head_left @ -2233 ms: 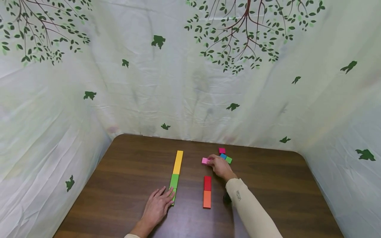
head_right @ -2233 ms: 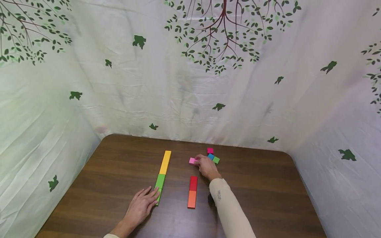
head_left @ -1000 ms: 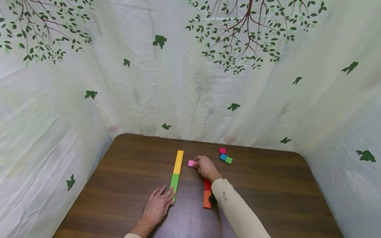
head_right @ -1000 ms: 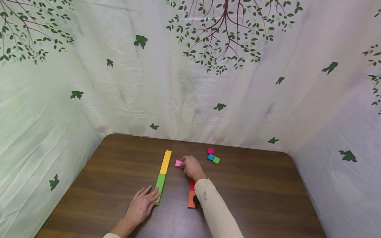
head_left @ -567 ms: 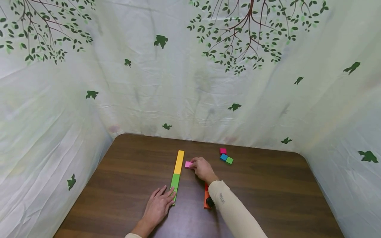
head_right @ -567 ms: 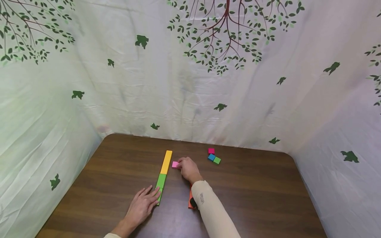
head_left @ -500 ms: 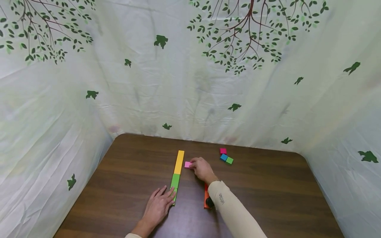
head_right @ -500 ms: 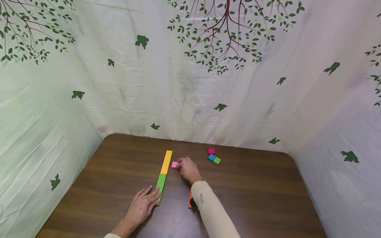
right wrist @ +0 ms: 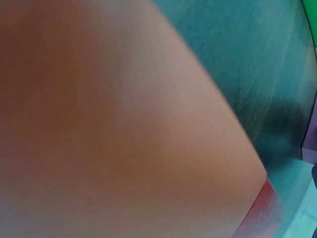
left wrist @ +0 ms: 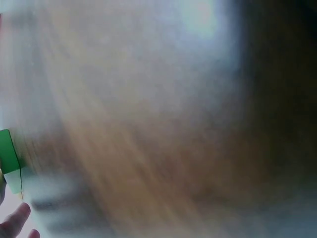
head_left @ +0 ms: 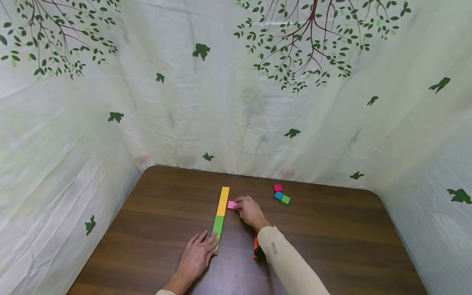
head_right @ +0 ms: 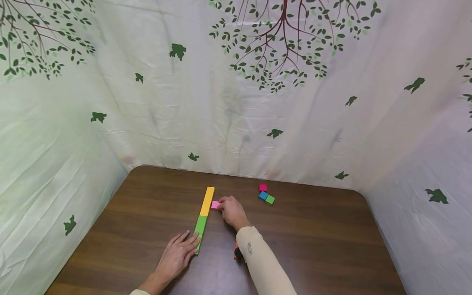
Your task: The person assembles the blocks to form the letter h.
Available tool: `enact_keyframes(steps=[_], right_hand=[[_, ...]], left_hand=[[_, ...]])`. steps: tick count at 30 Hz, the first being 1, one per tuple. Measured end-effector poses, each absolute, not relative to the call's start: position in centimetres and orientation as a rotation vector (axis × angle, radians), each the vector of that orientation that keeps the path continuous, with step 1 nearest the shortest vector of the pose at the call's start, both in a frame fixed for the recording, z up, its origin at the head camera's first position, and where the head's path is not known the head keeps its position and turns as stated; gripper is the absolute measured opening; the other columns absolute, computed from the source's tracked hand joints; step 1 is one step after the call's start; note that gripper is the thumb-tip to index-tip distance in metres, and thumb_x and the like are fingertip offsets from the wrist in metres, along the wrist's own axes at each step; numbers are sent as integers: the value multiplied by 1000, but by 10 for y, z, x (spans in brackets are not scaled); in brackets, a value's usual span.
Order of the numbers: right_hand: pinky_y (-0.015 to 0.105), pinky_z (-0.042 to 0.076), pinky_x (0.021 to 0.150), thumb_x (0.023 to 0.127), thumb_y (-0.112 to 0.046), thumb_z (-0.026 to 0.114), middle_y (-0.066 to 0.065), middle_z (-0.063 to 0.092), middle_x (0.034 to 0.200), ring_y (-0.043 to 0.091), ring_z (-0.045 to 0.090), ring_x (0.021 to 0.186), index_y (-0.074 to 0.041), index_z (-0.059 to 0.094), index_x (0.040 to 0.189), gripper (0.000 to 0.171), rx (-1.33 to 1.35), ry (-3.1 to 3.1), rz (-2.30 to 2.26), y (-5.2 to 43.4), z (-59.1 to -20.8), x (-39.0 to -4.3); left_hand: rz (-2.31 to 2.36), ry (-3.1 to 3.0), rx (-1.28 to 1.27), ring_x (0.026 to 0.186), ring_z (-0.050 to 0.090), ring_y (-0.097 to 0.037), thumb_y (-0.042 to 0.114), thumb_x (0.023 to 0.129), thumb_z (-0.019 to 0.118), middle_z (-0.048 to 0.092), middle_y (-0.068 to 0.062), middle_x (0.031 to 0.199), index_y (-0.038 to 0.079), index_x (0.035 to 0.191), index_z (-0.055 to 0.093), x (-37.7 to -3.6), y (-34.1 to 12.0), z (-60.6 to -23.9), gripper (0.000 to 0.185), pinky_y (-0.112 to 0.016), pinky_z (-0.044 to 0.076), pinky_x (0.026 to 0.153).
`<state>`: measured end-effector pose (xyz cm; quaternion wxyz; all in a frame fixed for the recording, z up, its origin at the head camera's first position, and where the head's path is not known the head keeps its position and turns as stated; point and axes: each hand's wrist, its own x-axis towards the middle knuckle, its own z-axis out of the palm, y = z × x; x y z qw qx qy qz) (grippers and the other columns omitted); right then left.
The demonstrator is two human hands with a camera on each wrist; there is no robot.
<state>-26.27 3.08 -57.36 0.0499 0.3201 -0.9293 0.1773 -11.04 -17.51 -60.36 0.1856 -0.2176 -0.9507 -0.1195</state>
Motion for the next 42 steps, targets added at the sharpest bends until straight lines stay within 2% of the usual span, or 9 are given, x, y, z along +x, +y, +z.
enact_keyframes(steps=[12, 18, 27, 42], right_hand=[[32, 52, 86, 86, -4, 70, 6, 68, 106, 23, 59, 99, -9, 79, 92, 12, 1019, -2731, 623, 29, -576, -263], [33, 51, 88, 86, -6, 70, 6, 68, 108, 24, 59, 101, -8, 79, 93, 12, 991, -2770, 646, 28, -575, -262], [32, 50, 90, 87, -8, 70, 2, 68, 111, 21, 58, 104, -12, 79, 95, 13, 949, -2827, 622, 26, -575, -262], [33, 50, 92, 88, -8, 69, 3, 68, 113, 21, 58, 104, -12, 78, 98, 14, 952, -2844, 658, 27, -573, -261]], left_hand=[[-321, -2674, -613, 113, 61, -32, 26, 81, 74, 67, 0, 122, 15, 111, 74, -111, -175, -604, 32, -51, 46, 93], [-314, -2655, -619, 112, 62, -32, 25, 80, 74, 67, -1, 121, 15, 111, 74, -111, -175, -603, 32, -51, 46, 92], [-318, -2686, -607, 115, 60, -32, 25, 80, 75, 67, 0, 123, 15, 111, 74, -110, -175, -603, 33, -50, 45, 94], [-320, -2734, -598, 117, 59, -31, 25, 82, 73, 65, 1, 125, 15, 114, 73, -110, -175, -600, 33, -50, 44, 96]])
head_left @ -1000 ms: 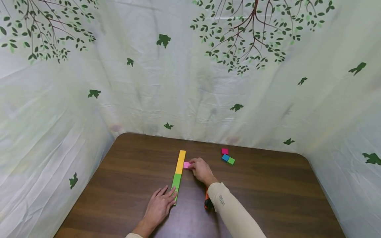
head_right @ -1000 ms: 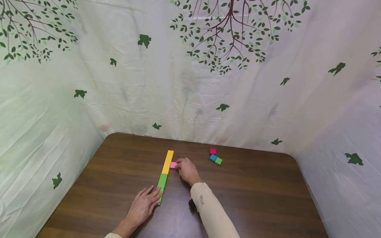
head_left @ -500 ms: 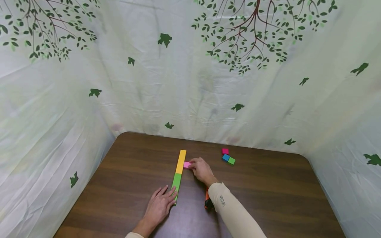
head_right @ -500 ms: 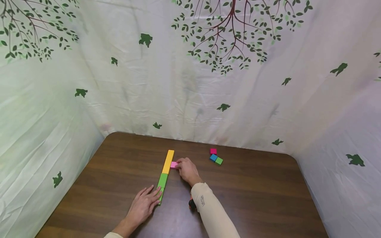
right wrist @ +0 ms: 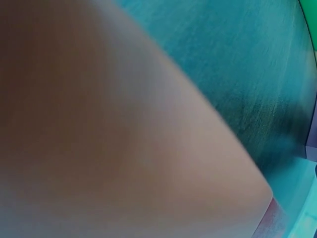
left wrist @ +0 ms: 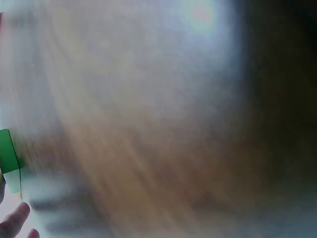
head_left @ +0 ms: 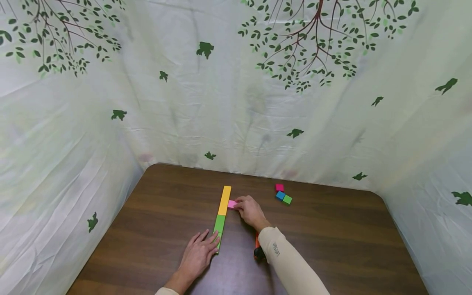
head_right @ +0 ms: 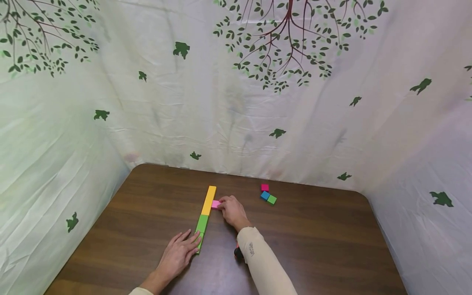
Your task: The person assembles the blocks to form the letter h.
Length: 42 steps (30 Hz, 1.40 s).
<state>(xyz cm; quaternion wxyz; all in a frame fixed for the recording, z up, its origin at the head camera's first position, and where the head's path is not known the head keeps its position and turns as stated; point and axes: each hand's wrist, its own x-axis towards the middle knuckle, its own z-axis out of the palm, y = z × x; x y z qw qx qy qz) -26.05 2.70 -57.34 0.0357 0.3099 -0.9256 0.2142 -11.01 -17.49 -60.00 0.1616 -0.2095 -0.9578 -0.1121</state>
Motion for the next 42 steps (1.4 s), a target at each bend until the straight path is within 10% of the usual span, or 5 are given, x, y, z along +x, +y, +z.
enact_keyframes(steps=[42], right_hand=[[37, 47, 97, 85, -13, 73, 5, 64, 116, 24, 56, 109, -13, 77, 99, 15, 849, -2837, 713, 41, -572, -266]], left_hand=[[-294, -2712, -615, 115, 60, -32, 25, 82, 74, 66, 1, 123, 15, 113, 74, -109, -175, -598, 33, -50, 45, 95]])
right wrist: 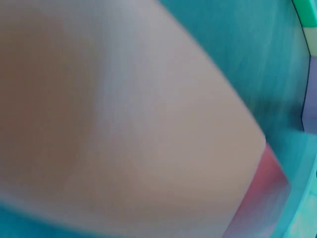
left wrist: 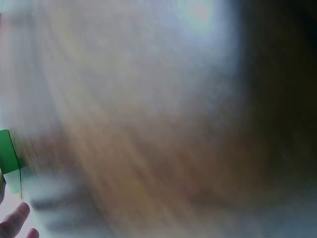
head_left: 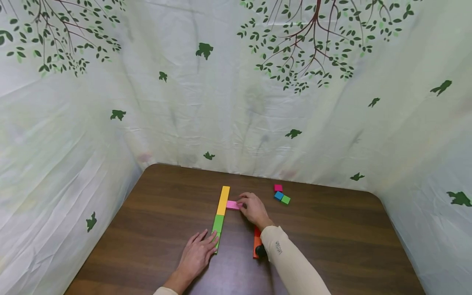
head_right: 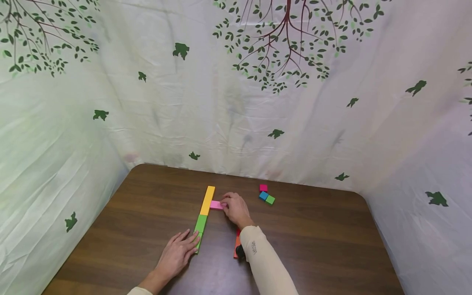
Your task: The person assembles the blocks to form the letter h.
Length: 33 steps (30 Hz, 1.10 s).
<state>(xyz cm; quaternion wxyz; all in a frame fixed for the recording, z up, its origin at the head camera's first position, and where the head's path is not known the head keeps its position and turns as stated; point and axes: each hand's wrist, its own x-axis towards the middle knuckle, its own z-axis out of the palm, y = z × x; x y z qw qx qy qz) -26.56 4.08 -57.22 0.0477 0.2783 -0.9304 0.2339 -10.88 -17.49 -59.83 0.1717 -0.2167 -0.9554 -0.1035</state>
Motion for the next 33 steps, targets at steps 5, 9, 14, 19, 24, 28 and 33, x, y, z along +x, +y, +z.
enact_keyframes(steps=[5, 9, 14, 19, 24, 28, 33], right_hand=[[40, 47, 96, 85, -14, 73, 6, 64, 116, 26, 56, 109, -12, 77, 99, 14, 836, -2845, 740, 54, -569, -268], [42, 47, 96, 84, -12, 74, 8, 64, 114, 28, 57, 108, -10, 76, 100, 16, 808, -2829, 804, 67, -568, -272], [45, 46, 95, 83, -8, 75, 9, 66, 111, 30, 58, 107, -6, 75, 100, 17, 719, -2785, 888, 85, -569, -279], [47, 46, 94, 83, -6, 74, 11, 66, 110, 32, 58, 107, -2, 74, 102, 19, 654, -2763, 963, 105, -568, -283], [51, 44, 96, 82, -6, 75, 12, 67, 109, 34, 59, 106, -3, 75, 102, 20, 639, -2757, 920, 125, -568, -289], [54, 42, 96, 82, -8, 76, 12, 67, 112, 35, 58, 108, -5, 75, 103, 21, 601, -2781, 855, 142, -569, -292], [56, 39, 91, 83, -10, 75, 13, 65, 116, 36, 56, 111, -6, 74, 105, 23, 569, -2802, 824, 160, -571, -293]], left_hand=[[-306, -2730, -609, 116, 60, -32, 25, 82, 73, 66, 0, 124, 15, 113, 73, -109, -174, -597, 33, -50, 44, 96], [-327, -2744, -598, 117, 59, -32, 25, 83, 73, 66, -1, 124, 14, 114, 73, -109, -174, -597, 33, -50, 43, 97], [-336, -2748, -598, 117, 58, -33, 24, 83, 73, 66, -1, 125, 14, 114, 73, -109, -174, -596, 33, -50, 43, 97], [-332, -2766, -593, 118, 58, -32, 24, 84, 72, 65, -1, 126, 14, 115, 72, -109, -174, -597, 33, -50, 43, 97], [-316, -2753, -593, 117, 59, -32, 25, 84, 72, 65, 0, 125, 15, 115, 73, -110, -174, -599, 33, -50, 43, 97], [-298, -2745, -595, 117, 59, -31, 26, 84, 72, 65, 0, 125, 15, 115, 73, -111, -175, -600, 33, -50, 44, 96], [-300, -2784, -590, 118, 58, -31, 26, 85, 71, 65, 1, 126, 15, 116, 72, -109, -174, -598, 33, -50, 43, 98]])
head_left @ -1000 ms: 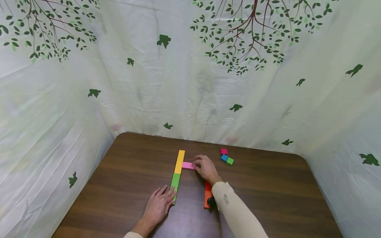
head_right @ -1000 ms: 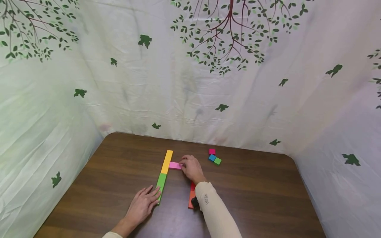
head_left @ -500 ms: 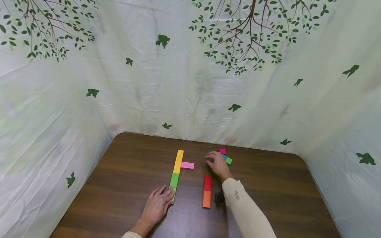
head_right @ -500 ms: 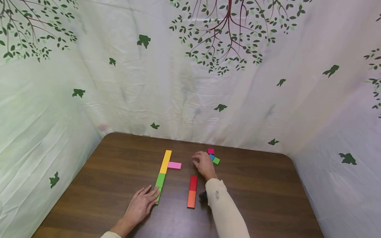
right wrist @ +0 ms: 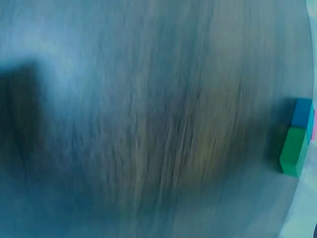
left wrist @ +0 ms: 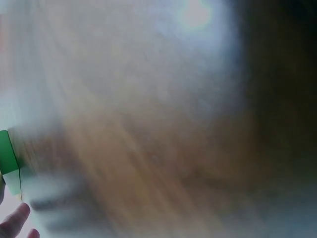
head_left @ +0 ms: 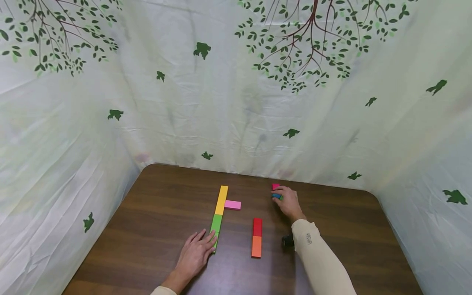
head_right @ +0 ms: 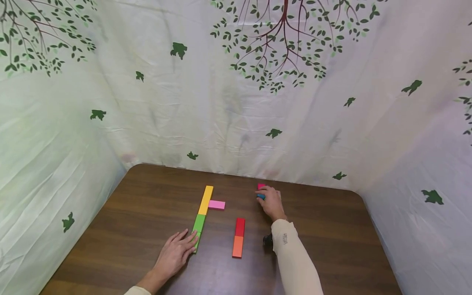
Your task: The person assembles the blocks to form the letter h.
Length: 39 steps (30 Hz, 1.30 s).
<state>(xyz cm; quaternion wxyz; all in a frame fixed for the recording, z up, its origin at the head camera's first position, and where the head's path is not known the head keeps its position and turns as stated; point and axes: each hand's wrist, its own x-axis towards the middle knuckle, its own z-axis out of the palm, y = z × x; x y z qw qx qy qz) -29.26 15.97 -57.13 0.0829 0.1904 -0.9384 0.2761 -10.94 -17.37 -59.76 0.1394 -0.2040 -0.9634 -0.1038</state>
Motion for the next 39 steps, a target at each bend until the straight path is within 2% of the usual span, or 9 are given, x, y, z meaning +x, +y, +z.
enact_keyframes(steps=[14, 23, 32, 39], right_hand=[[60, 41, 92, 84, -8, 73, 18, 60, 124, 41, 54, 113, -1, 72, 110, 27, 626, -2869, 719, 177, -576, -291], [58, 43, 91, 84, -6, 72, 16, 60, 128, 39, 55, 114, -2, 71, 113, 29, 642, -2899, 653, 175, -575, -290], [56, 42, 94, 84, -5, 72, 15, 59, 131, 38, 55, 116, -3, 70, 116, 32, 661, -2914, 578, 173, -579, -291], [55, 39, 93, 85, -6, 72, 16, 57, 132, 38, 53, 117, -2, 70, 115, 30, 636, -2926, 599, 167, -581, -289]], left_hand=[[-261, -2730, -620, 115, 60, -30, 28, 83, 72, 66, 2, 125, 17, 114, 73, -111, -172, -601, 33, -49, 45, 95], [-241, -2702, -630, 113, 61, -30, 27, 81, 73, 67, 1, 123, 17, 113, 74, -111, -173, -602, 34, -49, 45, 93], [-257, -2767, -605, 117, 59, -30, 28, 85, 70, 65, 2, 126, 17, 116, 72, -110, -174, -600, 33, -50, 44, 97], [-249, -2734, -609, 115, 60, -31, 27, 82, 73, 66, 1, 124, 16, 115, 73, -109, -174, -601, 34, -50, 44, 95]])
